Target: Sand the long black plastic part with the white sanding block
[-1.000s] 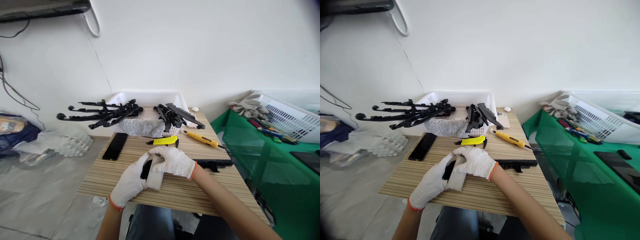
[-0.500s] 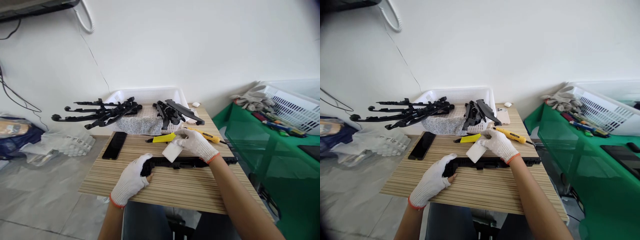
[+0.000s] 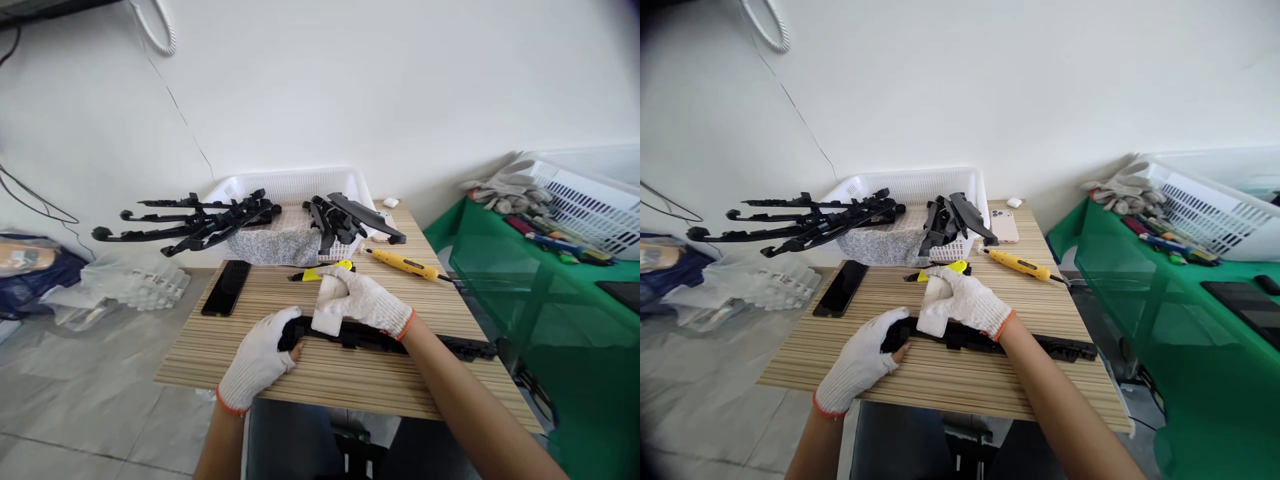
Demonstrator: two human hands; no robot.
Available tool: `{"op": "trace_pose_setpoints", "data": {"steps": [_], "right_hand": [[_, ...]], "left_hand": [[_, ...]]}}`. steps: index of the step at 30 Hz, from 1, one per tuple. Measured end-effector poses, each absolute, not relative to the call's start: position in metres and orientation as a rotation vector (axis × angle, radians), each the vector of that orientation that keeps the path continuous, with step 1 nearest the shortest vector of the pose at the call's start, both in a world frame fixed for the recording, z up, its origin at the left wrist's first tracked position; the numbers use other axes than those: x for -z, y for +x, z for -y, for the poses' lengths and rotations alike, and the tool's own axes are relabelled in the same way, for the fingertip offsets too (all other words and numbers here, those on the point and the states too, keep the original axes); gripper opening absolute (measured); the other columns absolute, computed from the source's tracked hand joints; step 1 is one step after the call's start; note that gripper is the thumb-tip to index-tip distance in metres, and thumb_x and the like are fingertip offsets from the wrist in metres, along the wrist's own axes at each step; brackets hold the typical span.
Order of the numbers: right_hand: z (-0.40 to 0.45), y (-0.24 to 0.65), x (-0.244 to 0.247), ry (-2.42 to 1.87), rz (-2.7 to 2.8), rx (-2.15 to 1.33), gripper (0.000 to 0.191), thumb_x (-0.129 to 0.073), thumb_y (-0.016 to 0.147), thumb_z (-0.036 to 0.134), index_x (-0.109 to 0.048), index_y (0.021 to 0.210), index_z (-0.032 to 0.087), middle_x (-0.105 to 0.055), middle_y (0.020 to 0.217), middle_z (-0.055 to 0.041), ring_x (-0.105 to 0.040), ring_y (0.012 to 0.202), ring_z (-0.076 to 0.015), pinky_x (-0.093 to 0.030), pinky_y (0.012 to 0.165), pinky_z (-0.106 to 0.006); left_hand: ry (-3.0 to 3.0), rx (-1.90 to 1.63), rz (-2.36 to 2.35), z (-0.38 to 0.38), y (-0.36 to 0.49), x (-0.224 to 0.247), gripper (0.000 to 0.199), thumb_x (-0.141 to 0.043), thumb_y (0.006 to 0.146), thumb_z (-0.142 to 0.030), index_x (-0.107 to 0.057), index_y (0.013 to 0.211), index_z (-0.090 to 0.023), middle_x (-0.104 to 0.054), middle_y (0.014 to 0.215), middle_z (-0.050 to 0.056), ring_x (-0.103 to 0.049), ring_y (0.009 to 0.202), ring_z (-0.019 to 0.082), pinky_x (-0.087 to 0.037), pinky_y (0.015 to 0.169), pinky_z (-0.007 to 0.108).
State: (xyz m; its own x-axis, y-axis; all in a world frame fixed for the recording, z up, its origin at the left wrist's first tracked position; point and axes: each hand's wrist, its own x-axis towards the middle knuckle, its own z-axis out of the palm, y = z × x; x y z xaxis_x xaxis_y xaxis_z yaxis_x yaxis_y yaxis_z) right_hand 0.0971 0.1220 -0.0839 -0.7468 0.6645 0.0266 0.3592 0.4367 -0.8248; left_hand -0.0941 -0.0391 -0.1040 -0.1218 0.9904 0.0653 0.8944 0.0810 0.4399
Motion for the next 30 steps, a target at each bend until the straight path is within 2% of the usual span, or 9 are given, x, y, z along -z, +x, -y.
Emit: {"op": "trace_pose_setpoints", "data": {"steps": [6,12,15,18,20,22,24,27,30], "right_hand": [[-0.115,0.095,0.077,-1.033,2.511,-1.065,0.068,-0.076,0.074,0.037,-0.054,0.138,0.028,-0.069,0.113,-0.0078,-0.065,0.102,-0.0294,-0.050,0.086,-0.040],[-0.111,0.097,0.073,-1.061,2.527,-1.015,0.067,-0.075,0.075,0.038,-0.055,0.138,0.032,-0.069,0.114,-0.0073,-0.066,0.101,-0.0305,-0.051,0.082,-0.038],[-0.113,0.100,0.072,-1.054,2.524,-1.038,0.067,-0.075,0.074,0.035,-0.055,0.138,0.034,-0.070,0.110,-0.0057,-0.066,0.097,-0.0294,-0.051,0.082,-0.039],[-0.117,0.100,0.075,-1.060,2.481,-1.077,0.070,-0.074,0.074,0.030,-0.052,0.141,0.034,-0.069,0.114,-0.0053,-0.065,0.102,-0.0295,-0.050,0.087,-0.041],[-0.121,0.100,0.076,-1.110,2.354,-1.047,0.068,-0.073,0.075,0.027,-0.054,0.139,0.032,-0.069,0.113,-0.0050,-0.063,0.105,-0.0284,-0.049,0.091,-0.042],[-0.123,0.100,0.077,-1.123,2.168,-1.046,0.057,-0.071,0.077,0.028,-0.058,0.133,0.027,-0.069,0.110,-0.0051,-0.063,0.104,-0.0258,-0.049,0.092,-0.039],[-0.123,0.100,0.076,-1.031,2.071,-1.202,0.050,-0.067,0.081,0.031,-0.059,0.129,0.021,-0.069,0.107,-0.0054,-0.064,0.098,-0.0224,-0.051,0.087,-0.034],[-0.120,0.102,0.074,-0.962,2.261,-1.438,0.055,-0.065,0.082,0.033,-0.056,0.134,0.019,-0.070,0.104,-0.0068,-0.066,0.091,-0.0220,-0.052,0.075,-0.031],[-0.116,0.101,0.074,-1.170,2.551,-1.216,0.058,-0.067,0.081,0.039,-0.057,0.136,0.024,-0.070,0.108,-0.0092,-0.066,0.098,-0.0279,-0.050,0.079,-0.035]], "left_hand": [[1.942,-0.565,-2.115,0.041,-0.095,0.108,0.043,-0.060,0.085,-0.042,-0.061,0.122,-0.022,-0.070,0.121,0.008,-0.065,0.112,0.024,-0.050,0.100,0.039],[1.963,-0.575,-2.047,0.040,-0.092,0.100,0.027,-0.060,0.087,-0.040,-0.066,0.108,-0.025,-0.071,0.109,0.004,-0.065,0.102,0.022,-0.051,0.093,0.037],[1.950,-0.581,-2.058,0.040,-0.093,0.100,0.029,-0.061,0.087,-0.044,-0.066,0.109,-0.024,-0.071,0.110,0.005,-0.065,0.103,0.022,-0.051,0.094,0.037],[1.936,-0.588,-2.072,0.040,-0.095,0.103,0.032,-0.063,0.086,-0.045,-0.065,0.110,-0.023,-0.071,0.112,0.005,-0.065,0.104,0.023,-0.050,0.096,0.038],[1.943,-0.602,-2.080,0.040,-0.095,0.105,0.031,-0.064,0.086,-0.043,-0.064,0.109,-0.022,-0.071,0.111,0.006,-0.065,0.104,0.023,-0.051,0.096,0.039],[1.961,-0.622,-2.085,0.041,-0.095,0.106,0.029,-0.065,0.085,-0.041,-0.064,0.107,-0.022,-0.071,0.110,0.006,-0.065,0.103,0.023,-0.051,0.095,0.039],[1.979,-0.636,-2.093,0.041,-0.095,0.107,0.026,-0.064,0.085,-0.040,-0.063,0.104,-0.022,-0.071,0.107,0.005,-0.066,0.101,0.023,-0.052,0.093,0.039],[2.000,-0.648,-2.113,0.040,-0.093,0.107,0.022,-0.063,0.085,-0.039,-0.063,0.101,-0.023,-0.072,0.104,0.005,-0.067,0.097,0.023,-0.054,0.089,0.039],[2.011,-0.667,-2.121,0.040,-0.093,0.107,0.020,-0.063,0.084,-0.035,-0.062,0.100,-0.023,-0.071,0.103,0.005,-0.067,0.096,0.023,-0.054,0.088,0.039]]}}
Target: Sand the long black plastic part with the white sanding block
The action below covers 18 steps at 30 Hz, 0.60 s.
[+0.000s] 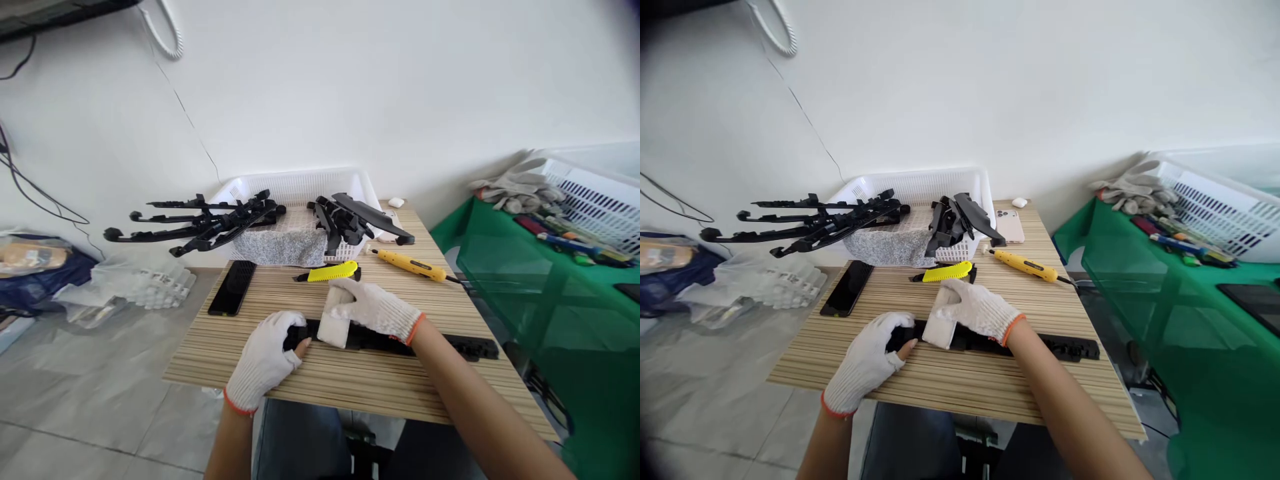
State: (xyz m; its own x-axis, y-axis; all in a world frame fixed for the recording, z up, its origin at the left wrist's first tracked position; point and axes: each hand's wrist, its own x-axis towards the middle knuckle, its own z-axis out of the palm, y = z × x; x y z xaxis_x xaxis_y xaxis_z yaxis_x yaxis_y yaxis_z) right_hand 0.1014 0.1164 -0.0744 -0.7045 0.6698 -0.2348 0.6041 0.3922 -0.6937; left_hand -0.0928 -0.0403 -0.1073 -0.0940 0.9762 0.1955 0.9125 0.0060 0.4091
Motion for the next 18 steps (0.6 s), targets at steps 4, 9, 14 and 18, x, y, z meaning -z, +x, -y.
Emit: {"op": "trace_pose_setpoints", "data": {"steps": [4,9,14,18], "right_hand": [[-0.115,0.096,0.077,-1.380,2.392,-0.845,0.057,-0.062,0.085,0.040,-0.053,0.140,0.030,-0.067,0.121,-0.0095,-0.063,0.109,-0.0323,-0.048,0.086,-0.042],[-0.105,0.086,0.078,-1.178,2.150,-1.314,0.046,-0.059,0.086,0.030,-0.057,0.132,0.025,-0.072,0.104,-0.0051,-0.067,0.081,-0.0199,-0.052,0.070,-0.031],[-0.093,0.078,0.078,-1.095,2.304,-1.349,0.036,-0.067,0.083,0.037,-0.065,0.116,0.021,-0.072,0.097,-0.0051,-0.067,0.083,-0.0197,-0.051,0.071,-0.029],[-0.090,0.075,0.086,-1.263,2.544,-0.921,0.044,-0.070,0.081,0.046,-0.065,0.119,0.024,-0.071,0.107,-0.0080,-0.065,0.102,-0.0269,-0.049,0.080,-0.034]], "left_hand": [[2.012,-0.666,-2.164,0.039,-0.093,0.110,0.021,-0.063,0.083,-0.033,-0.061,0.100,-0.022,-0.071,0.103,0.006,-0.067,0.095,0.023,-0.054,0.087,0.039],[2.001,-0.668,-2.181,0.039,-0.094,0.111,0.019,-0.061,0.082,-0.029,-0.060,0.100,-0.022,-0.071,0.103,0.006,-0.067,0.095,0.024,-0.054,0.087,0.040],[1.982,-0.676,-2.152,0.040,-0.093,0.109,0.017,-0.062,0.082,-0.029,-0.060,0.098,-0.023,-0.070,0.101,0.004,-0.066,0.095,0.023,-0.053,0.088,0.038],[1.980,-0.671,-2.153,0.039,-0.093,0.107,0.017,-0.061,0.083,-0.030,-0.060,0.099,-0.022,-0.071,0.101,0.005,-0.066,0.095,0.023,-0.053,0.088,0.038]]}}
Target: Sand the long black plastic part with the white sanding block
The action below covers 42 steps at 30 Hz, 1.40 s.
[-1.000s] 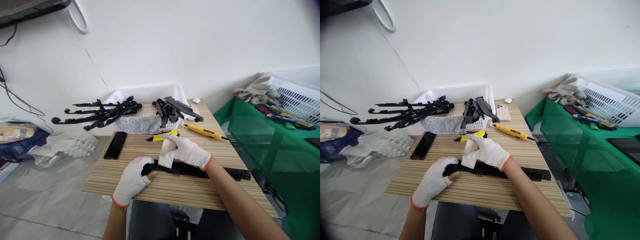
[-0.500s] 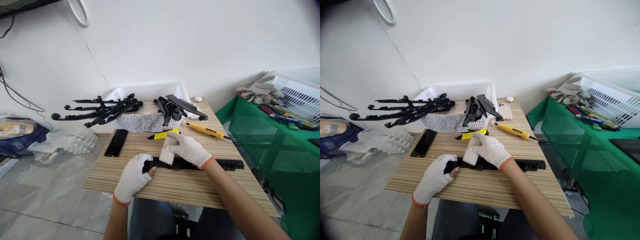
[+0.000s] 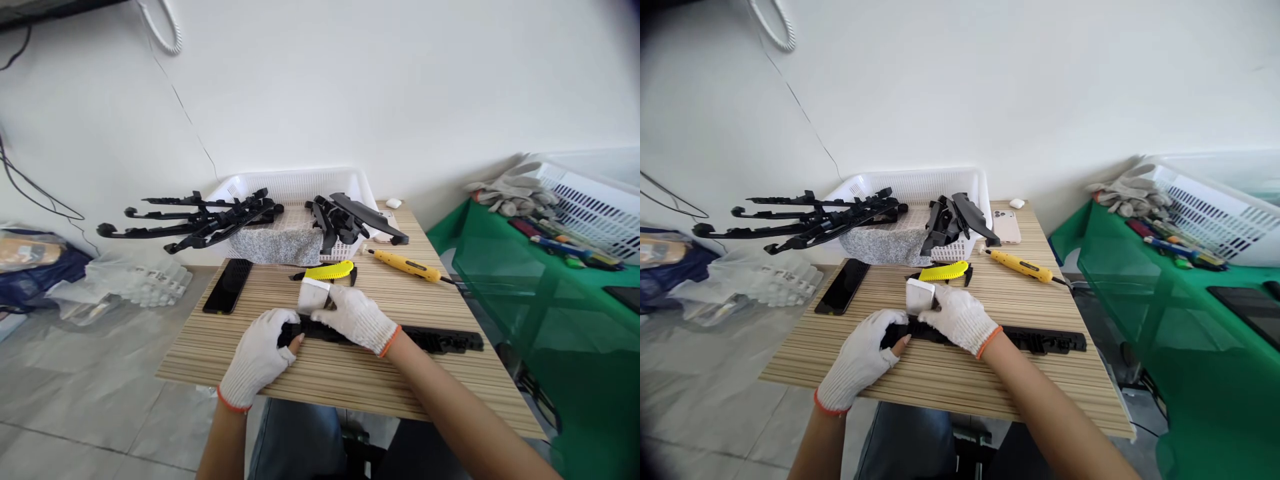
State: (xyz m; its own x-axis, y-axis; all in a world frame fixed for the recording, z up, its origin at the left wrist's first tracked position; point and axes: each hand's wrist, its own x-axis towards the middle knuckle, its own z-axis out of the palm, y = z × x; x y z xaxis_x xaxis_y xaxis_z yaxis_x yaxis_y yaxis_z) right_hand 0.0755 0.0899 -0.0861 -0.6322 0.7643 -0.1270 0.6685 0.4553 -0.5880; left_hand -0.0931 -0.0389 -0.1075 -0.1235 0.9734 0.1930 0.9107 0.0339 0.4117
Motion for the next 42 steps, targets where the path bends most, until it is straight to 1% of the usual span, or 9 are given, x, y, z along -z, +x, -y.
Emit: {"op": "trace_pose_setpoints", "data": {"steps": [4,11,15,20,27,31,35,37,42], "right_hand": [[-0.088,0.073,0.094,-1.249,2.655,-0.776,0.043,-0.066,0.083,0.048,-0.064,0.121,0.027,-0.070,0.109,-0.0068,-0.065,0.103,-0.0272,-0.049,0.080,-0.035],[-0.097,0.080,0.080,-1.334,2.446,-0.473,0.026,-0.056,0.086,0.030,-0.068,0.109,0.027,-0.064,0.109,-0.0066,-0.063,0.093,-0.0233,-0.047,0.072,-0.032],[-0.101,0.083,0.073,-1.457,2.198,-0.352,0.021,-0.061,0.079,0.034,-0.069,0.094,0.022,-0.061,0.104,-0.0110,-0.057,0.101,-0.0291,-0.047,0.076,-0.036],[-0.101,0.082,0.074,-1.406,2.155,-0.341,0.024,-0.063,0.078,0.043,-0.067,0.086,0.020,-0.061,0.100,-0.0106,-0.058,0.097,-0.0285,-0.046,0.080,-0.039],[-0.108,0.088,0.083,-1.450,2.459,-0.399,0.047,-0.068,0.077,0.042,-0.066,0.122,0.026,-0.063,0.112,-0.0120,-0.057,0.103,-0.0329,-0.043,0.087,-0.045],[-0.113,0.091,0.083,-1.489,2.500,-0.444,0.029,-0.061,0.085,0.042,-0.073,0.103,0.023,-0.065,0.110,-0.0122,-0.058,0.104,-0.0320,-0.043,0.089,-0.044],[-0.108,0.085,0.081,-1.437,2.484,-0.427,0.066,-0.069,0.078,0.057,-0.059,0.133,0.022,-0.060,0.125,-0.0153,-0.056,0.112,-0.0341,-0.044,0.094,-0.046],[-0.101,0.081,0.086,-1.325,2.590,-0.436,0.080,-0.072,0.076,0.059,-0.048,0.146,0.029,-0.050,0.140,-0.0161,-0.049,0.124,-0.0378,-0.039,0.100,-0.051],[-0.088,0.079,0.102,-1.033,2.795,-0.483,0.053,-0.054,0.090,0.062,-0.054,0.139,0.043,-0.030,0.157,-0.0102,-0.022,0.143,-0.0463,-0.025,0.108,-0.062]], "left_hand": [[1.982,-0.670,-2.160,0.037,-0.094,0.108,0.018,-0.062,0.082,-0.031,-0.061,0.098,-0.023,-0.071,0.100,0.004,-0.066,0.094,0.023,-0.053,0.087,0.039],[1.959,-0.681,-2.163,0.038,-0.094,0.108,0.017,-0.061,0.083,-0.031,-0.061,0.098,-0.023,-0.071,0.103,0.004,-0.067,0.097,0.023,-0.053,0.089,0.039],[1.957,-0.688,-2.165,0.039,-0.095,0.109,0.018,-0.061,0.083,-0.032,-0.061,0.099,-0.023,-0.071,0.104,0.005,-0.067,0.098,0.023,-0.053,0.091,0.040],[1.976,-0.703,-2.166,0.038,-0.096,0.112,0.018,-0.062,0.083,-0.032,-0.061,0.099,-0.023,-0.071,0.103,0.004,-0.067,0.096,0.023,-0.054,0.089,0.040],[1.990,-0.709,-2.165,0.039,-0.095,0.110,0.018,-0.061,0.083,-0.031,-0.061,0.099,-0.023,-0.072,0.101,0.004,-0.067,0.095,0.022,-0.054,0.088,0.039],[1.991,-0.715,-2.167,0.038,-0.095,0.110,0.018,-0.062,0.082,-0.030,-0.061,0.098,-0.023,-0.072,0.102,0.005,-0.067,0.095,0.023,-0.054,0.088,0.039],[1.982,-0.686,-2.176,0.038,-0.095,0.110,0.018,-0.061,0.083,-0.031,-0.061,0.098,-0.023,-0.071,0.102,0.005,-0.067,0.095,0.023,-0.054,0.089,0.039],[1.977,-0.670,-2.174,0.038,-0.095,0.109,0.018,-0.060,0.083,-0.031,-0.061,0.099,-0.022,-0.071,0.102,0.005,-0.067,0.095,0.023,-0.054,0.089,0.040],[1.966,-0.665,-2.182,0.038,-0.094,0.107,0.017,-0.060,0.084,-0.032,-0.061,0.098,-0.022,-0.071,0.100,0.005,-0.067,0.093,0.023,-0.054,0.087,0.039]]}}
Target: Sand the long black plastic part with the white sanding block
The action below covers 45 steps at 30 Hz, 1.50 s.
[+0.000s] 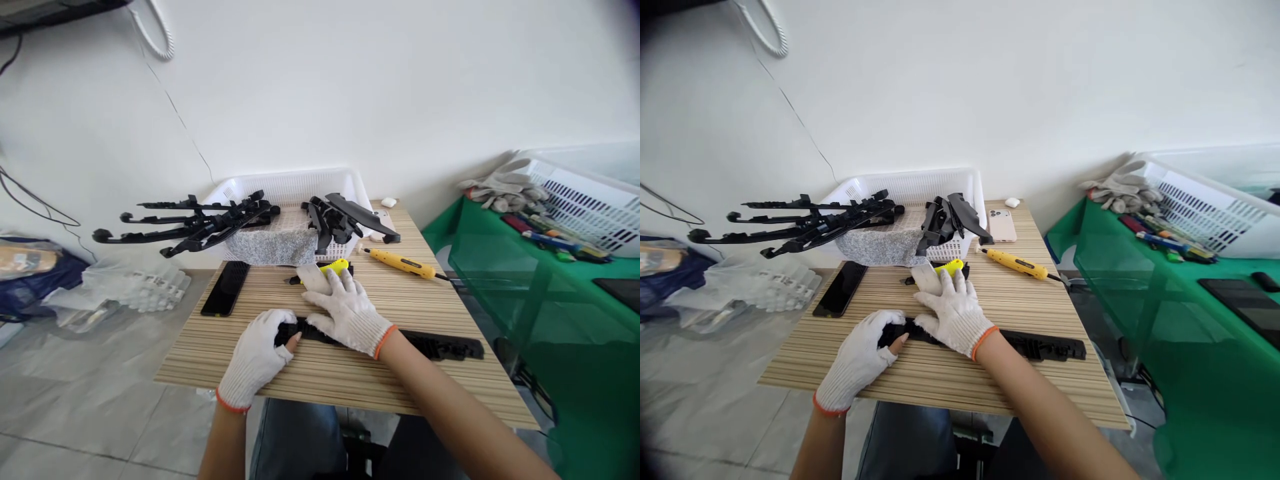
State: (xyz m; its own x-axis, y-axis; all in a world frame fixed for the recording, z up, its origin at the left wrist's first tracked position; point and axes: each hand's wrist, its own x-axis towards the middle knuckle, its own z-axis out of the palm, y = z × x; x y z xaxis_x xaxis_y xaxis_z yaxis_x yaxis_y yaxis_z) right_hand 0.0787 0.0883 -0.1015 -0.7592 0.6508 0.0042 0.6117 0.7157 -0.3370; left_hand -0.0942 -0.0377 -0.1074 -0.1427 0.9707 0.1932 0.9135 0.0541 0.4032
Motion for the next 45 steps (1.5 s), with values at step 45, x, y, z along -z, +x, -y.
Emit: {"op": "trace_pose_setpoints", "data": {"steps": [45], "right_hand": [[-0.094,0.087,0.077,-0.797,2.676,-0.316,0.036,-0.049,0.098,0.038,-0.064,0.129,0.030,-0.062,0.108,-0.0091,-0.057,0.096,-0.0235,-0.045,0.086,-0.036]], "left_hand": [[1.847,-0.738,-2.258,0.038,-0.099,0.116,0.025,-0.069,0.081,-0.035,-0.057,0.099,-0.023,-0.070,0.110,0.007,-0.066,0.105,0.025,-0.051,0.094,0.041]]}}
